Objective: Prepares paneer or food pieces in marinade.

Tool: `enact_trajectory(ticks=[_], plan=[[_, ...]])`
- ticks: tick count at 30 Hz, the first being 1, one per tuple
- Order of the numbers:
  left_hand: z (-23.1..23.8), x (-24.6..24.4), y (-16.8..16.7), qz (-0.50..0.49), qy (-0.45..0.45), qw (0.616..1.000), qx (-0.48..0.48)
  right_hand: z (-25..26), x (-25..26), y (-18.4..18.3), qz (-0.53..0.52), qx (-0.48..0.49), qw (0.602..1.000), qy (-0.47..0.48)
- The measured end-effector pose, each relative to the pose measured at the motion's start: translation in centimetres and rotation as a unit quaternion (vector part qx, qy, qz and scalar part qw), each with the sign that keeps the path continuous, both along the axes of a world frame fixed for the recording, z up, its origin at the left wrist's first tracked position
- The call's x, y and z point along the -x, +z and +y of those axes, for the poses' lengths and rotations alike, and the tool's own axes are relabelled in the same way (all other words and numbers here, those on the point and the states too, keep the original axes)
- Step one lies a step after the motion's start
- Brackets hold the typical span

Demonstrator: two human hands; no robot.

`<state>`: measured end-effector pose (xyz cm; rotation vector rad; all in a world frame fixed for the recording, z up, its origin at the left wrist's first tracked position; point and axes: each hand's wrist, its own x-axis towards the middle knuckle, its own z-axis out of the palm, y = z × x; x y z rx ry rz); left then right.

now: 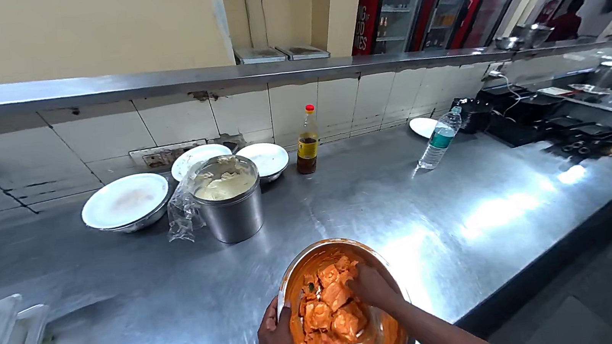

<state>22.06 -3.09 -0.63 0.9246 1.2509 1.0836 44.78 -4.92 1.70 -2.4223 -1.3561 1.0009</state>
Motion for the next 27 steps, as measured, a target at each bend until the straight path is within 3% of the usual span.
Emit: enact_trajectory(ticks=[8, 10, 12, 17, 27], plan=[[0.2, -0.2, -0.3, 0.009, 0.009, 1.0, -0.012, -4.2, 2.1, -0.6, 0.1, 0.077, 0.991, -0.055], [0.4, 0.0, -0.4, 0.007, -0.002, 1.0, -0.007, -5.2, 2.7, 0.0, 0.133, 0.054, 0.987, -0.076], [0.6, 0.0, -0.3, 0.002, -0.009, 1.0, 0.0, -4.8, 2.4, 0.3, 0.101, 0.016, 0.992, -0.071], [0.1, 0.0, -0.2, -0.004, -0.007, 1.0, 0.002, -2.0, 0.6, -1.1, -0.007, 0.033, 0.999, 0.038], [0.4, -0.1, -0.4, 0.0, -0.002, 1.0, 0.003, -0.4, -1.3, -0.8, 0.06, 0.045, 0.978, 0.192]])
